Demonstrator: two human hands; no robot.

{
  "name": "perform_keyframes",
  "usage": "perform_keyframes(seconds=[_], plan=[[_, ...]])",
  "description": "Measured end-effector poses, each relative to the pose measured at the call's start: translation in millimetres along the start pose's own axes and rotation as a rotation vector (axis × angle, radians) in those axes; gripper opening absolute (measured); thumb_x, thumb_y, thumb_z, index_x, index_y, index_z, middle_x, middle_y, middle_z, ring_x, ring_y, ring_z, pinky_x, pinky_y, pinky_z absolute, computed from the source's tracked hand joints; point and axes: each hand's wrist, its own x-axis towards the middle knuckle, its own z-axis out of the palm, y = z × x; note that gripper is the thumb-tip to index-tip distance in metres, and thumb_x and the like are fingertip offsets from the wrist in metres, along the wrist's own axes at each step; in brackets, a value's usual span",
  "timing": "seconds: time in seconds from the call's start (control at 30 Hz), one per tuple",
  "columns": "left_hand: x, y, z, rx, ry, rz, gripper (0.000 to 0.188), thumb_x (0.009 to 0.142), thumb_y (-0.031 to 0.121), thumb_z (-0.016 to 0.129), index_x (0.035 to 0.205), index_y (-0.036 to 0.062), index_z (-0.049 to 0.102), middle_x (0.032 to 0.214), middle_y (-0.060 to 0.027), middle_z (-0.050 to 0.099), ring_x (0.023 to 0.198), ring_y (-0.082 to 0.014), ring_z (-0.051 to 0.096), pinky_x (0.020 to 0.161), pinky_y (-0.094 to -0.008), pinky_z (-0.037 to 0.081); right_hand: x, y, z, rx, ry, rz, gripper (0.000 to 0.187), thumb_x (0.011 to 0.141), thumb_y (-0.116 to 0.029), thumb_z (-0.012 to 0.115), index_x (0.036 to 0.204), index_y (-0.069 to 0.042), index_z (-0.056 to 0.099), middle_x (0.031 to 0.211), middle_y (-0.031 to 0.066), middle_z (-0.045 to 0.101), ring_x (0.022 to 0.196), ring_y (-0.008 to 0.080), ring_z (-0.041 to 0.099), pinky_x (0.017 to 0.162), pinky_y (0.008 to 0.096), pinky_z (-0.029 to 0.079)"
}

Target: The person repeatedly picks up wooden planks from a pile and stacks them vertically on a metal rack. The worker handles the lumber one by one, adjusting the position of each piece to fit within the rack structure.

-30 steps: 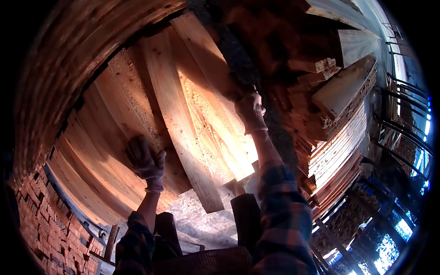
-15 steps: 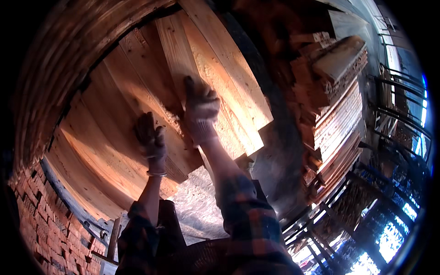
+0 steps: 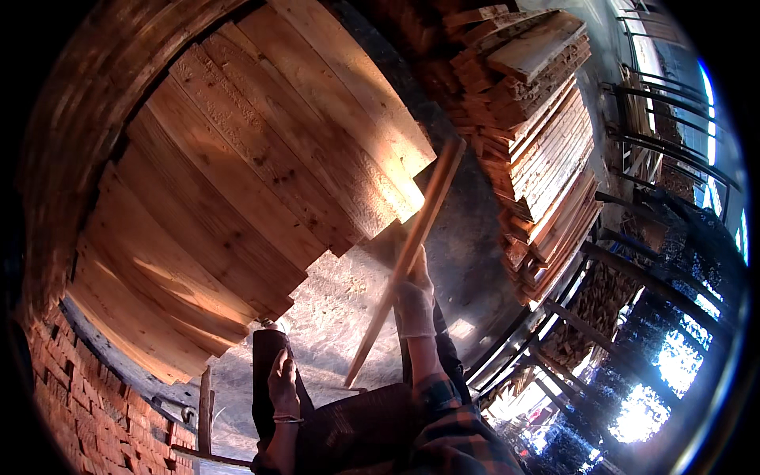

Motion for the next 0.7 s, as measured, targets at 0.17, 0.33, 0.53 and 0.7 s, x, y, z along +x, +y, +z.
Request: perform_keyframes(seconds=[0.17, 0.33, 0.53, 0.7], plan=[[4, 40, 10, -0.137, 0.088, 0.162, 0.047, 0.095, 0.020, 0.055, 0.135, -0.0019, 0.043, 0.122, -0.0097, 0.055, 0.101, -0.0158, 0.054, 0.088, -0.0280, 0.044, 76, 88, -27, -0.260, -0.118, -0.079, 0.040, 0.069, -0.006, 0.064, 0.109, -0.004, 0.057, 0.090, 0.0097, 0.062, 0.082, 0.0232, 0.061, 0.076, 0.0311, 0.050], [-5, 67, -10, 0.065, 0.240, 0.335, 0.057, 0.096, 0.029, 0.052, 0.143, 0.0034, 0.033, 0.128, -0.0118, 0.050, 0.099, -0.0192, 0.057, 0.084, -0.0320, 0.048, 108, 103, 12, -0.282, -0.173, -0.141, 0.014, 0.079, -0.008, 0.065, 0.092, -0.002, 0.065, 0.085, 0.0092, 0.066, 0.081, 0.0211, 0.063, 0.074, 0.0305, 0.052], [-23, 41, -8, -0.296, 0.304, 0.256, 0.049, 0.094, 0.017, 0.057, 0.138, 0.0022, 0.041, 0.105, -0.0104, 0.061, 0.087, -0.0160, 0.061, 0.079, -0.0288, 0.051, 80, 91, -13, 0.014, -0.066, 0.100, 0.016, 0.083, -0.012, 0.067, 0.095, -0.001, 0.063, 0.087, 0.0066, 0.064, 0.082, 0.0191, 0.062, 0.075, 0.0308, 0.053], [-25, 37, -5, -0.493, 0.317, 0.321, 0.046, 0.088, 0.000, 0.061, 0.132, -0.0019, 0.048, 0.104, -0.0087, 0.062, 0.092, -0.0169, 0.061, 0.081, -0.0264, 0.051, 79, 80, 13, 0.164, -0.161, 0.163, 0.022, 0.083, -0.008, 0.063, 0.103, -0.001, 0.061, 0.094, 0.0094, 0.063, 0.085, 0.0252, 0.062, 0.077, 0.0364, 0.052]])
